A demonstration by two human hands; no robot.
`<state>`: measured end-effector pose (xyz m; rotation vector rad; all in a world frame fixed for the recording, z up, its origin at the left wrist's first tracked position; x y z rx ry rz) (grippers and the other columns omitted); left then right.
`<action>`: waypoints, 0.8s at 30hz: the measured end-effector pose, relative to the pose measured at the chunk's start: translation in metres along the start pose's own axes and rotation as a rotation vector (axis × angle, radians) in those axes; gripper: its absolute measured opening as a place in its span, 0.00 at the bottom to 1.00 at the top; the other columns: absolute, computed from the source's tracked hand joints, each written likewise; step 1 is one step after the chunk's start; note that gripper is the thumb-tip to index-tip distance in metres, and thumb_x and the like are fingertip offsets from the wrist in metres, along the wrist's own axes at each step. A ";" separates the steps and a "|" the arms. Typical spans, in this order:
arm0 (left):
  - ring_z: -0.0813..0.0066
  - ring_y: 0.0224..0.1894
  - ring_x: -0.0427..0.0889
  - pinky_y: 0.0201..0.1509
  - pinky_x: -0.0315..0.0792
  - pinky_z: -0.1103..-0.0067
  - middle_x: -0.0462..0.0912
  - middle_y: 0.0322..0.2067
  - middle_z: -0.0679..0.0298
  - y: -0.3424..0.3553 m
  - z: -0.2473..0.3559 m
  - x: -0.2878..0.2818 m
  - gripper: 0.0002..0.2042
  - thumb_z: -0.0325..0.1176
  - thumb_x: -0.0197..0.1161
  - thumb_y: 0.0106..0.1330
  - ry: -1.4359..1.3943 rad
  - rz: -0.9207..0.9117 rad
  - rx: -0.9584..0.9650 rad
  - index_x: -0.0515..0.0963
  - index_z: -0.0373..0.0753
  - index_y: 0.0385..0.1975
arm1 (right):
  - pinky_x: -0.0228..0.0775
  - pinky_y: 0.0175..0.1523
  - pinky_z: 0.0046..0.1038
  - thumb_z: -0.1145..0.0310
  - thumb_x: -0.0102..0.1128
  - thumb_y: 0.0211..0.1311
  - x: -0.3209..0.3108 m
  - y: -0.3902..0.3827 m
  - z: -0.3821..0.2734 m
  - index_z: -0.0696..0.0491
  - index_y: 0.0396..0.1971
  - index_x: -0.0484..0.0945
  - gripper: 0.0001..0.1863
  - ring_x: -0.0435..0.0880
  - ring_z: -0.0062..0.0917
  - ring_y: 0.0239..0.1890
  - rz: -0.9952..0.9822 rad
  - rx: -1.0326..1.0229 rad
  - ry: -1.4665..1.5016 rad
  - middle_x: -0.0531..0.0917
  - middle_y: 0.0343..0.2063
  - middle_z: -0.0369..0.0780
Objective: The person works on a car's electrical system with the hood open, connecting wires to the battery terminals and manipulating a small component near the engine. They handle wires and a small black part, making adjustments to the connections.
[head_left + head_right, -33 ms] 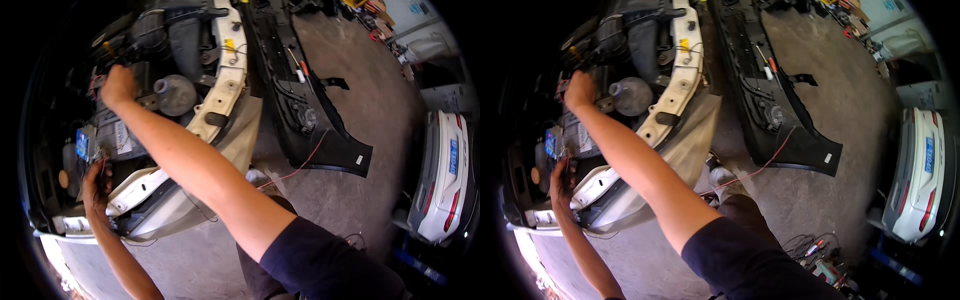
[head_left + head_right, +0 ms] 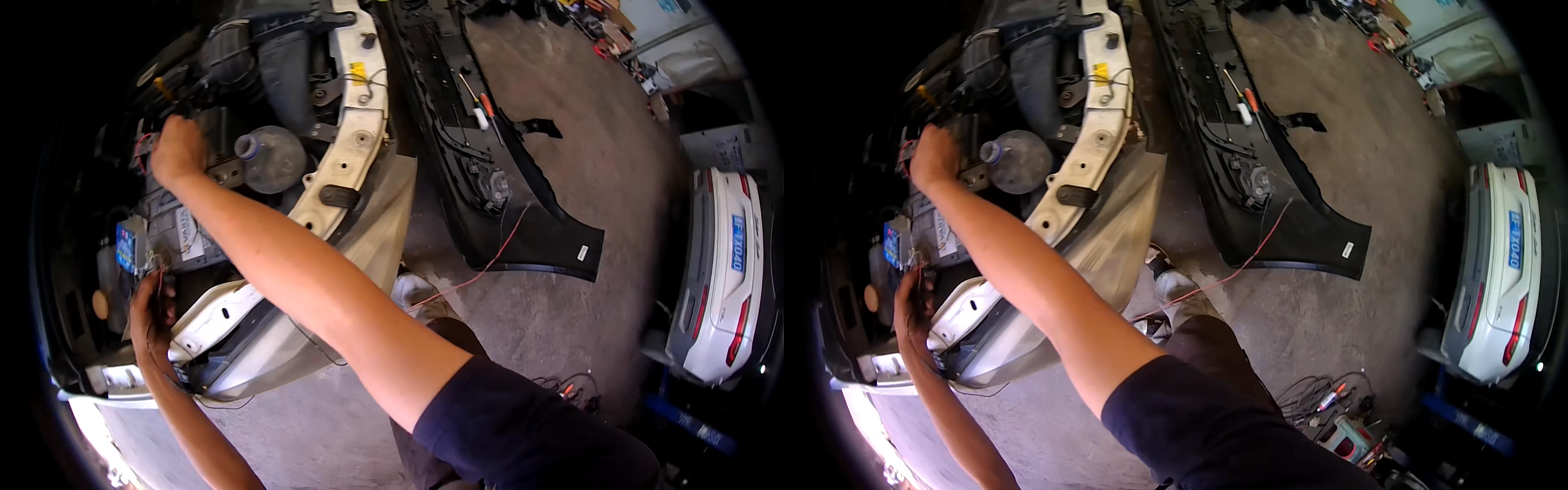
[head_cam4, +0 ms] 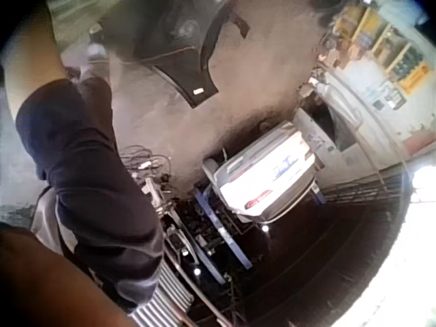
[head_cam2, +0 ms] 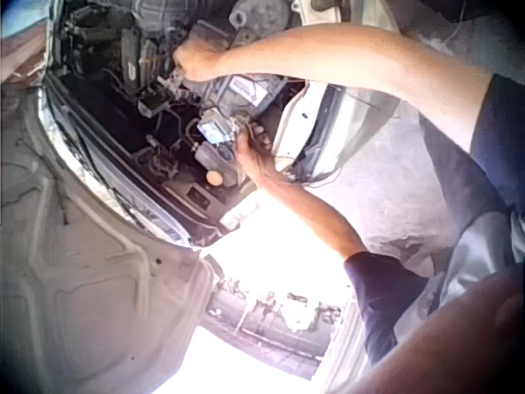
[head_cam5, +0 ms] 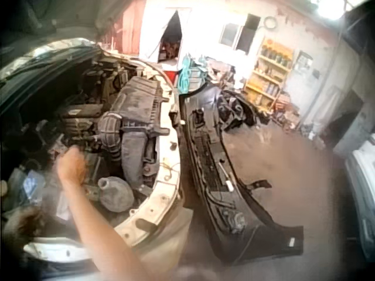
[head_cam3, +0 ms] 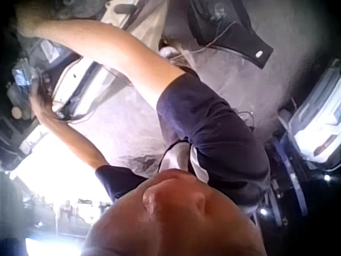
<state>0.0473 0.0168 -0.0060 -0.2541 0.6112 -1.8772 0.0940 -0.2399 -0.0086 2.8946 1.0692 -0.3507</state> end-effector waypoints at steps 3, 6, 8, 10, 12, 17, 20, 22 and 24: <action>0.84 0.14 0.66 0.15 0.52 0.86 0.76 0.22 0.69 0.014 0.001 0.000 0.14 0.47 0.63 0.66 0.005 0.018 0.013 0.78 0.43 0.39 | 0.79 0.46 0.43 0.74 0.62 0.56 -0.003 0.009 0.006 0.61 0.29 0.83 0.05 0.86 0.49 0.40 0.071 -0.021 0.083 0.85 0.33 0.55; 0.84 0.14 0.64 0.15 0.51 0.87 0.76 0.22 0.69 0.019 -0.006 -0.007 0.14 0.47 0.64 0.66 0.011 -0.005 -0.003 0.78 0.43 0.39 | 0.79 0.45 0.42 0.77 0.61 0.53 0.001 0.006 0.017 0.60 0.29 0.83 0.04 0.85 0.49 0.40 0.126 -0.024 0.057 0.85 0.32 0.54; 0.85 0.14 0.63 0.15 0.50 0.88 0.75 0.23 0.69 0.018 -0.007 -0.006 0.14 0.47 0.63 0.67 0.007 -0.006 0.008 0.78 0.43 0.39 | 0.79 0.46 0.42 0.79 0.60 0.51 0.000 0.003 0.015 0.60 0.28 0.83 0.05 0.85 0.50 0.39 0.149 -0.072 0.039 0.85 0.31 0.54; 0.85 0.14 0.63 0.15 0.50 0.87 0.75 0.23 0.69 0.019 -0.007 0.000 0.14 0.47 0.63 0.67 0.027 -0.008 0.030 0.78 0.42 0.40 | 0.79 0.46 0.42 0.81 0.60 0.49 -0.006 0.006 0.018 0.60 0.28 0.83 0.06 0.85 0.50 0.40 0.163 -0.112 0.049 0.85 0.32 0.54; 0.86 0.14 0.63 0.15 0.49 0.87 0.75 0.23 0.69 0.017 -0.006 -0.011 0.15 0.47 0.62 0.69 0.049 0.000 0.052 0.79 0.42 0.41 | 0.79 0.46 0.41 0.82 0.60 0.47 0.006 0.011 0.014 0.61 0.28 0.83 0.07 0.85 0.50 0.41 0.138 -0.139 0.084 0.84 0.33 0.55; 0.87 0.16 0.63 0.17 0.49 0.88 0.75 0.24 0.70 0.011 -0.001 -0.001 0.16 0.48 0.61 0.69 0.136 -0.013 0.073 0.79 0.41 0.42 | 0.80 0.48 0.40 0.80 0.63 0.48 0.006 0.013 0.018 0.61 0.28 0.83 0.06 0.85 0.49 0.41 0.169 -0.165 0.013 0.85 0.33 0.55; 0.86 0.16 0.64 0.16 0.50 0.88 0.75 0.24 0.70 0.019 -0.008 0.001 0.17 0.48 0.61 0.68 0.126 -0.046 0.091 0.79 0.40 0.44 | 0.80 0.48 0.40 0.77 0.66 0.50 0.001 0.009 0.022 0.63 0.30 0.83 0.07 0.86 0.49 0.41 0.162 -0.180 -0.030 0.85 0.33 0.55; 0.86 0.17 0.64 0.16 0.50 0.88 0.75 0.24 0.70 0.009 0.001 0.004 0.17 0.48 0.61 0.68 0.137 -0.023 0.090 0.79 0.40 0.45 | 0.80 0.48 0.40 0.77 0.66 0.51 0.003 0.012 0.017 0.63 0.31 0.82 0.07 0.86 0.49 0.41 0.157 -0.179 -0.035 0.85 0.33 0.55; 0.86 0.17 0.65 0.15 0.51 0.88 0.75 0.24 0.70 0.005 0.003 0.006 0.17 0.47 0.61 0.68 0.129 -0.016 0.085 0.79 0.39 0.46 | 0.79 0.48 0.40 0.75 0.67 0.53 0.003 0.011 0.016 0.63 0.33 0.82 0.08 0.86 0.48 0.41 0.123 -0.171 -0.052 0.85 0.34 0.54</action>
Point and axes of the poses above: each hand's wrist, its own y-axis towards the middle knuckle, its own x-axis out of the palm, z = x × y, the point moved 3 cm from there along y, towards the middle knuckle
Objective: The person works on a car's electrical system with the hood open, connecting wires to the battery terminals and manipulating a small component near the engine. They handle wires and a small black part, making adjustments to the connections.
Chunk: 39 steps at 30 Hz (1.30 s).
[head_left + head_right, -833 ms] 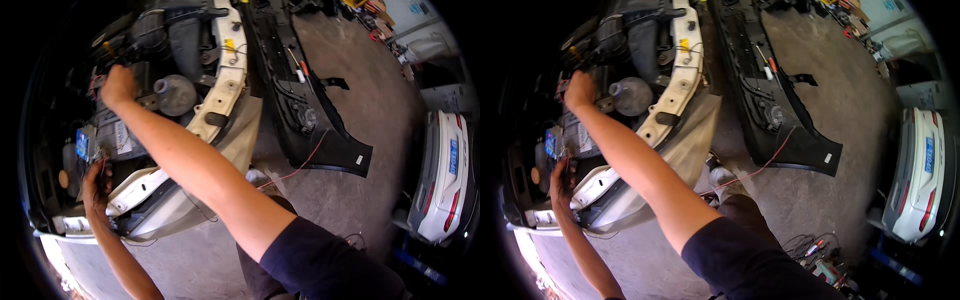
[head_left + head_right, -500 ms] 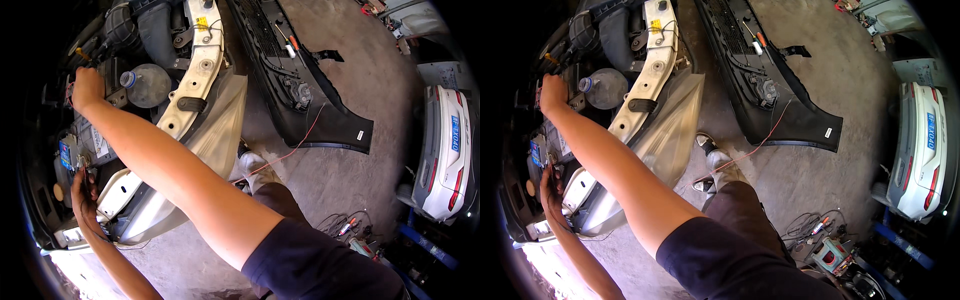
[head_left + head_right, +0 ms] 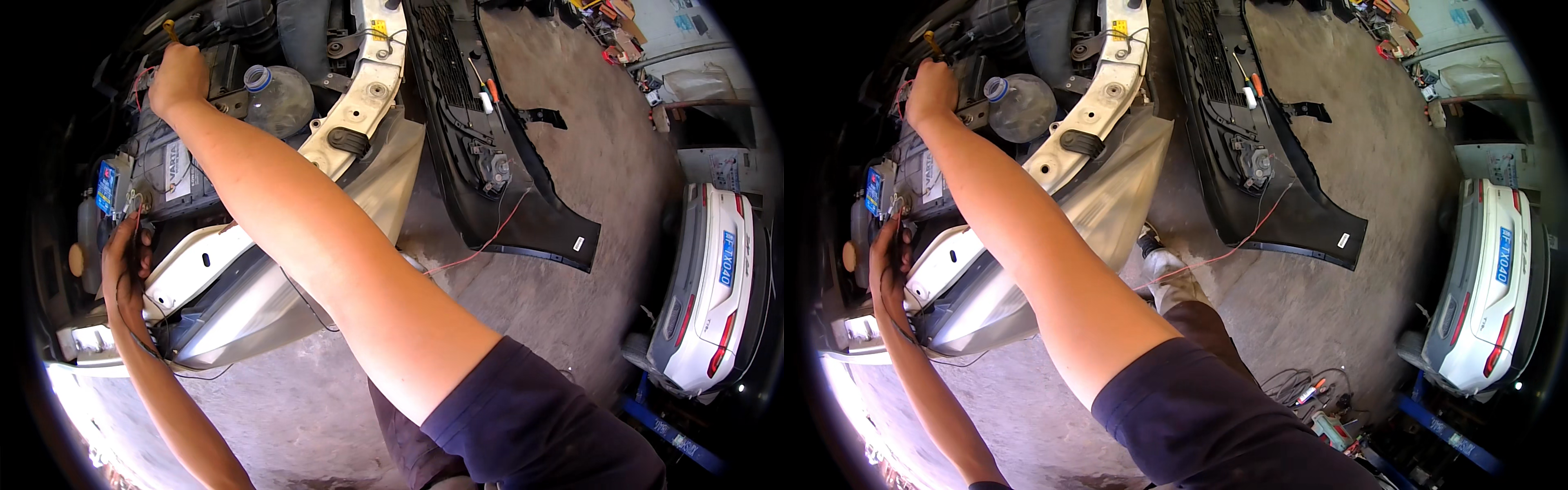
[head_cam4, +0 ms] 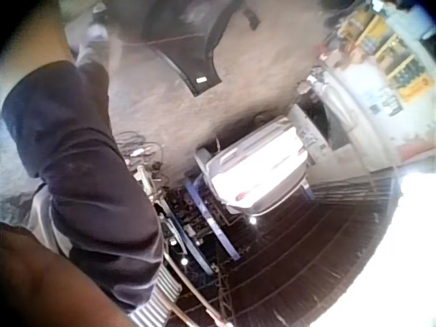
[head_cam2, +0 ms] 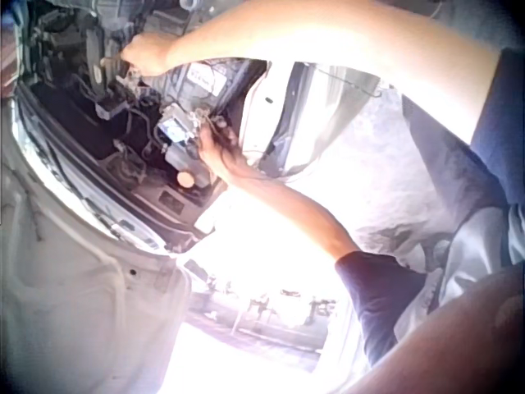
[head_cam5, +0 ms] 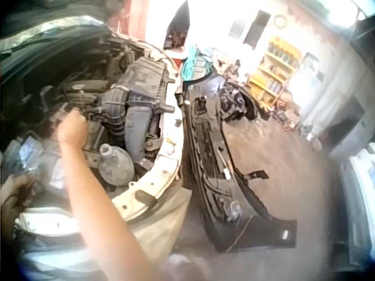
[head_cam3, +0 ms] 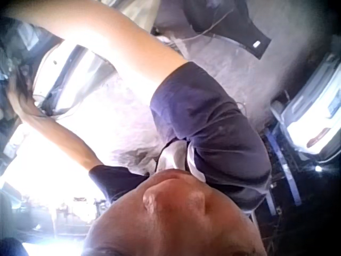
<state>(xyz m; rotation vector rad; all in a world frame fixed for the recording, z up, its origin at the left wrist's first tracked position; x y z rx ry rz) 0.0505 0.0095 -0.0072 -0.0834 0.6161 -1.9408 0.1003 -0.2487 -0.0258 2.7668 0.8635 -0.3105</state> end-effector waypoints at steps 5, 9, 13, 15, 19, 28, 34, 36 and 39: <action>0.86 0.17 0.66 0.15 0.51 0.88 0.75 0.24 0.70 0.005 -0.004 0.002 0.17 0.47 0.61 0.68 0.004 -0.008 -0.006 0.79 0.40 0.46 | 0.79 0.49 0.39 0.74 0.68 0.54 -0.003 0.000 0.003 0.62 0.34 0.82 0.09 0.86 0.47 0.43 -0.013 0.044 -0.012 0.85 0.35 0.54; 0.86 0.16 0.65 0.15 0.51 0.88 0.75 0.24 0.70 -0.002 0.000 0.001 0.15 0.46 0.61 0.68 0.004 0.004 -0.012 0.78 0.41 0.42 | 0.79 0.49 0.38 0.73 0.69 0.54 -0.005 -0.004 -0.005 0.62 0.35 0.82 0.10 0.86 0.46 0.43 -0.038 0.037 -0.015 0.86 0.35 0.53; 0.87 0.16 0.64 0.15 0.50 0.89 0.74 0.24 0.70 -0.001 0.002 0.007 0.14 0.47 0.60 0.69 0.025 0.025 -0.025 0.78 0.42 0.39 | 0.80 0.49 0.37 0.73 0.70 0.54 -0.003 0.001 0.002 0.62 0.35 0.82 0.11 0.86 0.46 0.43 -0.015 0.067 -0.007 0.86 0.36 0.53; 0.87 0.16 0.64 0.15 0.50 0.89 0.74 0.24 0.71 0.005 0.001 0.010 0.14 0.47 0.60 0.69 0.035 0.009 -0.028 0.78 0.42 0.39 | 0.80 0.49 0.37 0.72 0.70 0.54 -0.007 0.005 0.006 0.62 0.35 0.82 0.11 0.86 0.46 0.43 -0.012 0.074 -0.016 0.86 0.36 0.53; 0.87 0.16 0.64 0.16 0.50 0.88 0.74 0.24 0.70 -0.004 0.003 0.004 0.14 0.47 0.60 0.69 0.028 0.030 -0.024 0.78 0.42 0.39 | 0.80 0.49 0.38 0.73 0.70 0.54 -0.010 -0.007 -0.007 0.61 0.34 0.82 0.10 0.86 0.46 0.43 -0.045 0.043 -0.017 0.86 0.35 0.53; 0.85 0.17 0.65 0.16 0.51 0.86 0.74 0.24 0.70 0.000 -0.004 0.001 0.13 0.46 0.61 0.68 -0.021 0.027 -0.062 0.77 0.43 0.41 | 0.80 0.48 0.40 0.79 0.63 0.52 -0.003 -0.005 -0.001 0.61 0.34 0.80 0.08 0.86 0.48 0.42 -0.023 0.035 -0.008 0.85 0.34 0.55; 0.85 0.16 0.66 0.16 0.51 0.87 0.75 0.23 0.72 0.013 0.005 0.013 0.13 0.48 0.64 0.66 -0.040 0.010 -0.043 0.77 0.45 0.39 | 0.78 0.24 0.39 0.77 0.61 0.59 -0.010 0.007 0.016 0.61 0.33 0.75 0.06 0.85 0.40 0.22 -0.029 0.065 0.684 0.82 0.22 0.49; 0.84 0.15 0.66 0.15 0.51 0.87 0.74 0.22 0.72 0.013 -0.001 -0.005 0.13 0.48 0.65 0.66 -0.034 0.067 -0.063 0.78 0.46 0.39 | 0.61 0.11 0.30 0.77 0.54 0.68 -0.035 -0.034 0.002 0.60 0.36 0.71 0.03 0.75 0.25 0.11 -0.316 0.331 1.390 0.75 0.15 0.41; 0.84 0.17 0.65 0.18 0.54 0.86 0.73 0.21 0.72 -0.004 -0.006 -0.016 0.11 0.46 0.63 0.70 0.078 0.092 -0.002 0.78 0.46 0.39 | 0.55 0.13 0.23 0.73 0.55 0.70 -0.216 -0.110 -0.005 0.59 0.37 0.72 0.05 0.68 0.17 0.09 -0.647 0.260 1.243 0.75 0.14 0.39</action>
Point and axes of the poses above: each hand's wrist, its own y-axis towards the middle knuckle, its own x-axis out of the palm, z = x × y, the point moved 3 cm from there along y, towards the middle knuckle
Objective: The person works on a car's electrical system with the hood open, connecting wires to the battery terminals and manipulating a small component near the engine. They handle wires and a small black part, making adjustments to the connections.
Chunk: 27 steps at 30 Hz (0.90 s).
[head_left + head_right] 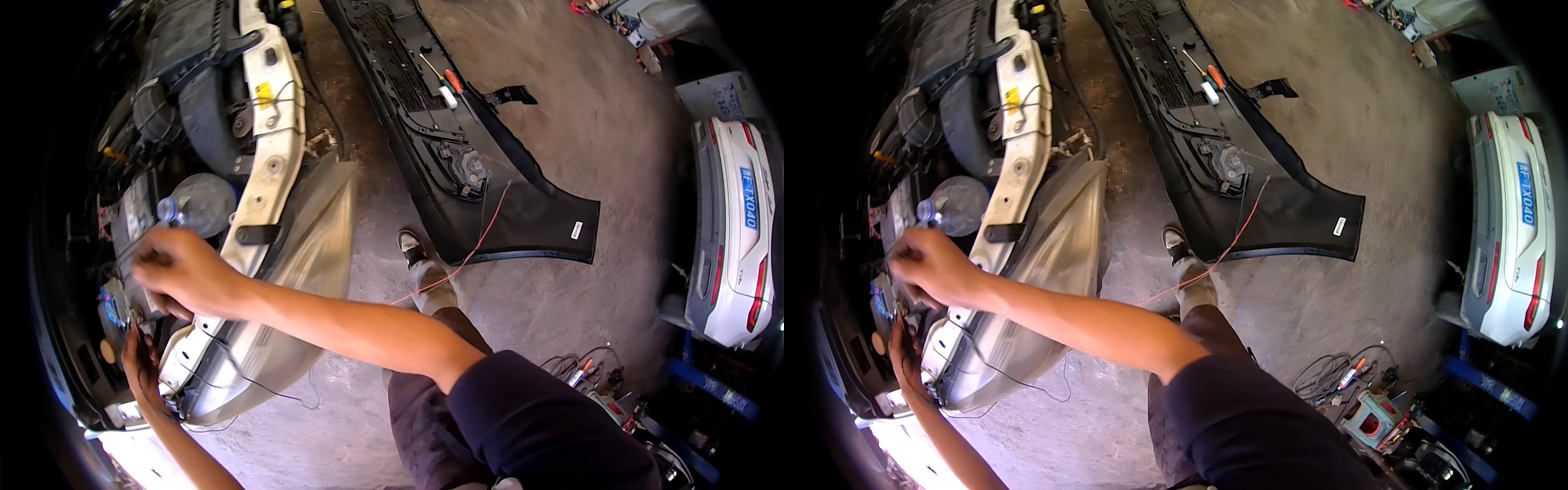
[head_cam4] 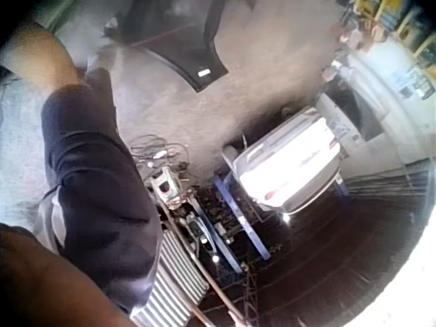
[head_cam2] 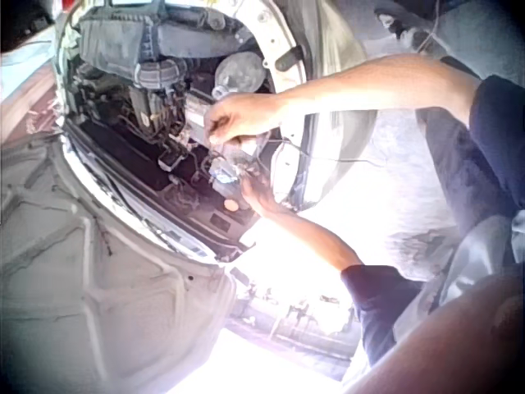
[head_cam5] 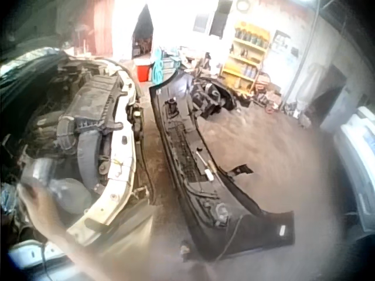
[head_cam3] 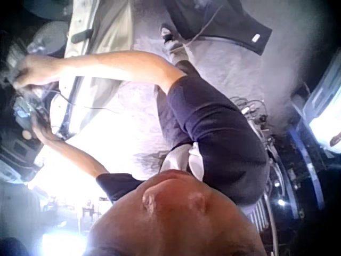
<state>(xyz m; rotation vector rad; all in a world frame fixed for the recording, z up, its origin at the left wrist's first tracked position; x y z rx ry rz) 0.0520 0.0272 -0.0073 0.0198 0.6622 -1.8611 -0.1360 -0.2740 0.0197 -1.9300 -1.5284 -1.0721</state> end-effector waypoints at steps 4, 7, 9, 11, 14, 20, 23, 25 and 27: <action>0.89 0.20 0.64 0.21 0.56 0.90 0.70 0.24 0.74 -0.021 0.028 -0.018 0.09 0.39 0.55 0.76 0.072 0.063 0.224 0.76 0.42 0.46 | 0.57 0.15 0.20 0.66 0.52 0.75 -0.131 -0.169 -0.060 0.56 0.49 0.76 0.12 0.70 0.13 0.13 0.277 0.050 -0.118 0.78 0.21 0.35; 0.89 0.18 0.59 0.19 0.54 0.89 0.64 0.21 0.74 -0.081 0.079 0.051 0.11 0.38 0.53 0.77 -0.123 -0.011 0.289 0.73 0.38 0.48 | 0.51 0.18 0.19 0.75 0.50 0.63 -0.271 -0.293 -0.063 0.58 0.42 0.78 0.11 0.63 0.13 0.15 1.047 0.262 -0.235 0.72 0.19 0.32; 0.89 0.13 0.54 0.13 0.49 0.88 0.58 0.18 0.73 -0.113 0.083 0.099 0.14 0.39 0.52 0.78 -0.151 -0.282 0.286 0.71 0.34 0.51 | 0.63 0.25 0.26 0.64 0.56 0.61 -0.348 -0.359 -0.064 0.60 0.34 0.82 0.14 0.74 0.19 0.20 1.278 0.367 -0.398 0.77 0.19 0.35; 0.90 0.10 0.51 0.09 0.44 0.86 0.57 0.16 0.73 -0.147 0.074 0.187 0.14 0.40 0.52 0.78 -0.054 -0.255 0.211 0.69 0.33 0.49 | 0.70 0.32 0.33 0.57 0.60 0.60 -0.398 -0.373 -0.076 0.61 0.30 0.81 0.19 0.81 0.31 0.25 1.440 0.448 -0.782 0.82 0.21 0.43; 0.86 0.06 0.53 0.07 0.46 0.83 0.60 0.11 0.71 -0.172 0.046 0.299 0.22 0.49 0.63 0.70 0.075 -0.484 0.126 0.64 0.36 0.30 | 0.75 0.44 0.45 0.47 0.64 0.59 -0.454 -0.362 -0.100 0.62 0.30 0.80 0.27 0.85 0.51 0.38 1.482 0.578 -1.200 0.84 0.29 0.55; 0.81 0.13 0.62 0.16 0.54 0.83 0.72 0.15 0.59 -0.223 0.013 0.437 0.16 0.38 0.63 0.70 -0.137 -0.676 -0.325 0.69 0.31 0.34 | 0.75 0.50 0.47 0.39 0.62 0.59 -0.543 -0.313 -0.122 0.60 0.36 0.81 0.32 0.84 0.52 0.44 1.589 0.808 -1.302 0.85 0.37 0.56; 0.81 0.16 0.65 0.20 0.58 0.84 0.76 0.19 0.57 -0.232 0.007 0.451 0.15 0.38 0.63 0.70 -0.155 -0.661 -0.441 0.70 0.31 0.36 | 0.75 0.51 0.46 0.39 0.61 0.59 -0.539 -0.305 -0.120 0.60 0.38 0.82 0.33 0.84 0.51 0.45 1.625 0.878 -1.260 0.86 0.38 0.55; 0.82 0.16 0.66 0.19 0.58 0.84 0.77 0.20 0.57 -0.232 0.003 0.457 0.14 0.37 0.63 0.71 -0.186 -0.663 -0.474 0.70 0.31 0.36 | 0.74 0.53 0.45 0.38 0.61 0.58 -0.535 -0.300 -0.127 0.59 0.40 0.83 0.33 0.84 0.50 0.48 1.643 0.909 -1.194 0.86 0.40 0.54; 0.82 0.15 0.64 0.18 0.56 0.84 0.74 0.19 0.60 -0.226 -0.001 0.464 0.14 0.37 0.62 0.72 -0.185 -0.685 -0.461 0.69 0.31 0.36 | 0.74 0.54 0.45 0.37 0.61 0.57 -0.541 -0.301 -0.128 0.58 0.43 0.83 0.35 0.83 0.50 0.50 1.650 0.914 -1.147 0.85 0.43 0.55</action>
Point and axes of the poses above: each hand's wrist, its own y-axis towards the middle knuckle, its own x-axis out of the palm, z = x × y, the point moved 3 cm from there along y, towards the middle knuckle
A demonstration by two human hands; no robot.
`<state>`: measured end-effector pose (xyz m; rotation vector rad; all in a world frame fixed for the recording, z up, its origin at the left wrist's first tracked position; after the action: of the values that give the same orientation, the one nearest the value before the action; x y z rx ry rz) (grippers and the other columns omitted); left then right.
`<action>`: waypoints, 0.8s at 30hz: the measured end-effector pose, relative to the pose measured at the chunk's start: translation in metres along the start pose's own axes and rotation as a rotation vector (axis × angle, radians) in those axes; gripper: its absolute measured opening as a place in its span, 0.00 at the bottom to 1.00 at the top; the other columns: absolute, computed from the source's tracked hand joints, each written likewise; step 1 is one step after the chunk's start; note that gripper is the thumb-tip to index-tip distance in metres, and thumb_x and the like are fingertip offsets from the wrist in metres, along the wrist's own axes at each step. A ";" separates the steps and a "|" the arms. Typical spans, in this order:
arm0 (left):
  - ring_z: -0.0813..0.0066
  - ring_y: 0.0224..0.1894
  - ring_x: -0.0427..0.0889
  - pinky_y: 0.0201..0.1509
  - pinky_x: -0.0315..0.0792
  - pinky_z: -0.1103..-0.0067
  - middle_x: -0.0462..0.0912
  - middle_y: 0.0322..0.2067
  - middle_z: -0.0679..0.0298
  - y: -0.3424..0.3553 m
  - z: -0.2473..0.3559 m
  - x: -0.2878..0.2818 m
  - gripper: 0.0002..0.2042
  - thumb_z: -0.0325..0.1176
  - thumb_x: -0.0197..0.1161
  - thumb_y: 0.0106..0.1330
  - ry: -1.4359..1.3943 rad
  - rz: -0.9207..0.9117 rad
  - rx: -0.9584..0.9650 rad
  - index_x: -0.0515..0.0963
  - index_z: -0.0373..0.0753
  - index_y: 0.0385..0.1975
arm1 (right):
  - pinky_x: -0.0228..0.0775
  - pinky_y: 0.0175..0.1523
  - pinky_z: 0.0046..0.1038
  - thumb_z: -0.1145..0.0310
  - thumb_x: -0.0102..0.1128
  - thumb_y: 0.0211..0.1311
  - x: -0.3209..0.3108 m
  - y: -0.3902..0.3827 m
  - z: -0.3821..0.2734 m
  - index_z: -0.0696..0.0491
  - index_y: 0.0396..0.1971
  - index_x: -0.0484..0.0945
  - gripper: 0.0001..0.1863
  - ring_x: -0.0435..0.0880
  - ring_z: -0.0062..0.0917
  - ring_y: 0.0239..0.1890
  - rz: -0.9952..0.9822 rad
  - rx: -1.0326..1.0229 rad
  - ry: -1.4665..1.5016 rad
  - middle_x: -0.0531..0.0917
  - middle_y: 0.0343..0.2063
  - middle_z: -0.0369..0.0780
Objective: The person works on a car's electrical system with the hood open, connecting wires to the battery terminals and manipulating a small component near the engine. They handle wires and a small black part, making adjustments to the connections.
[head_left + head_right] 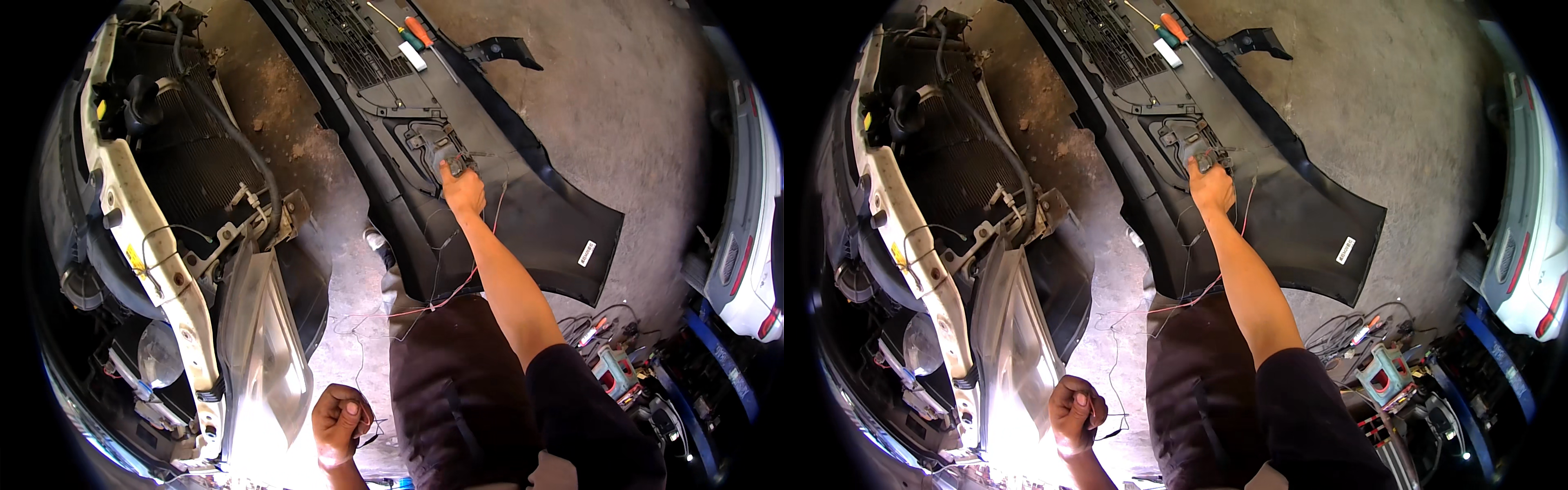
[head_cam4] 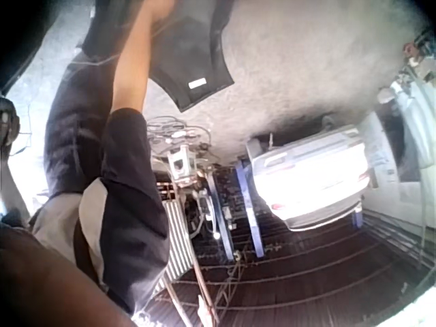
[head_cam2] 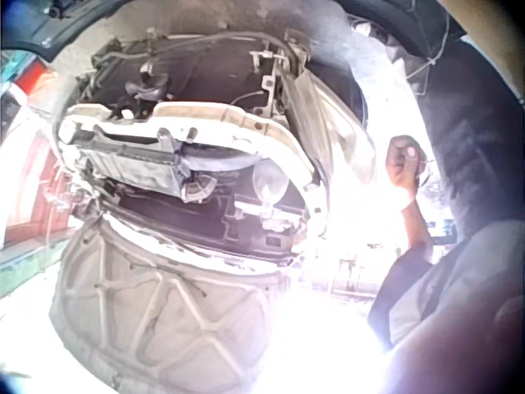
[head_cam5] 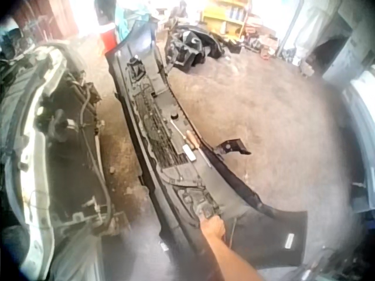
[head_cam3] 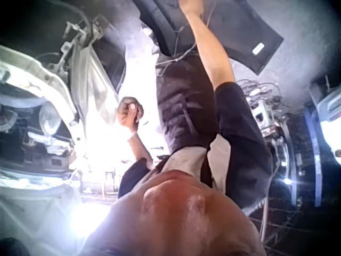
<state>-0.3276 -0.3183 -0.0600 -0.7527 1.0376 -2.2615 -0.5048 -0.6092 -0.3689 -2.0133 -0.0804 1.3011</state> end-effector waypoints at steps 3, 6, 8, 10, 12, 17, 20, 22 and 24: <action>0.83 0.13 0.61 0.16 0.53 0.84 0.68 0.17 0.64 0.020 -0.003 -0.003 0.14 0.37 0.59 0.73 0.037 -0.023 0.024 0.67 0.32 0.35 | 0.73 0.55 0.45 0.38 0.62 0.56 0.005 0.002 0.006 0.58 0.44 0.83 0.34 0.82 0.51 0.52 -0.013 0.039 0.013 0.84 0.45 0.55; 0.83 0.13 0.61 0.16 0.52 0.84 0.69 0.18 0.63 0.040 -0.007 -0.010 0.13 0.37 0.60 0.73 0.049 -0.020 0.033 0.68 0.32 0.35 | 0.73 0.55 0.45 0.43 0.64 0.56 0.006 0.012 0.000 0.58 0.45 0.82 0.31 0.82 0.50 0.52 -0.007 -0.003 0.001 0.84 0.45 0.55; 0.84 0.15 0.63 0.17 0.54 0.85 0.73 0.19 0.61 0.043 -0.009 -0.015 0.13 0.37 0.61 0.72 -0.034 -0.057 0.011 0.69 0.32 0.36 | 0.74 0.54 0.45 0.47 0.64 0.55 0.002 0.011 0.004 0.58 0.46 0.81 0.29 0.83 0.51 0.50 -0.015 -0.099 -0.053 0.85 0.43 0.55; 0.84 0.17 0.65 0.19 0.56 0.86 0.77 0.21 0.59 0.041 -0.011 -0.022 0.12 0.36 0.62 0.72 -0.091 -0.062 -0.020 0.71 0.32 0.37 | 0.74 0.54 0.45 0.48 0.63 0.55 -0.004 0.011 0.002 0.58 0.45 0.81 0.28 0.83 0.51 0.48 -0.038 -0.218 -0.150 0.85 0.41 0.55; 0.84 0.17 0.64 0.19 0.56 0.86 0.77 0.21 0.59 0.043 -0.016 -0.027 0.13 0.36 0.62 0.72 -0.122 -0.056 -0.026 0.71 0.31 0.37 | 0.74 0.50 0.45 0.48 0.62 0.53 -0.009 0.016 0.008 0.59 0.41 0.81 0.27 0.84 0.51 0.44 -0.030 -0.312 -0.190 0.85 0.36 0.55; 0.84 0.16 0.64 0.19 0.56 0.86 0.77 0.22 0.58 0.044 -0.013 -0.036 0.12 0.35 0.62 0.72 -0.131 -0.031 -0.023 0.71 0.31 0.37 | 0.72 0.43 0.41 0.46 0.64 0.55 -0.007 0.027 0.035 0.64 0.31 0.78 0.29 0.84 0.44 0.34 -0.045 -0.221 0.142 0.84 0.28 0.52; 0.84 0.16 0.64 0.19 0.56 0.86 0.77 0.22 0.59 0.046 -0.012 -0.034 0.12 0.35 0.62 0.72 -0.138 -0.035 -0.014 0.71 0.31 0.37 | 0.60 0.26 0.32 0.53 0.63 0.64 0.007 0.036 0.070 0.57 0.20 0.68 0.24 0.69 0.24 0.19 -0.110 -0.093 0.378 0.70 0.15 0.33; 0.84 0.16 0.64 0.19 0.56 0.86 0.77 0.22 0.59 0.047 -0.013 -0.034 0.12 0.35 0.62 0.72 -0.143 -0.023 -0.009 0.71 0.31 0.37 | 0.63 0.28 0.31 0.54 0.63 0.64 0.008 0.026 0.076 0.58 0.24 0.70 0.22 0.71 0.24 0.20 -0.269 0.065 0.604 0.71 0.15 0.34; 0.84 0.16 0.64 0.19 0.56 0.86 0.77 0.22 0.59 0.047 -0.013 -0.033 0.13 0.36 0.62 0.72 -0.139 -0.025 -0.013 0.71 0.31 0.37 | 0.67 0.33 0.33 0.53 0.64 0.63 0.006 0.021 0.078 0.60 0.27 0.73 0.22 0.75 0.29 0.24 -0.235 0.036 0.604 0.75 0.18 0.39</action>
<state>-0.3021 -0.3169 -0.1131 -0.9187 0.9828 -2.1907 -0.5715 -0.5804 -0.4040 -2.2033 -0.0085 0.5141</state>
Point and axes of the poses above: each hand's wrist, its own y-axis towards the middle knuckle, its own x-axis out of the palm, z = x × y, the point moved 3 cm from there along y, towards the middle knuckle
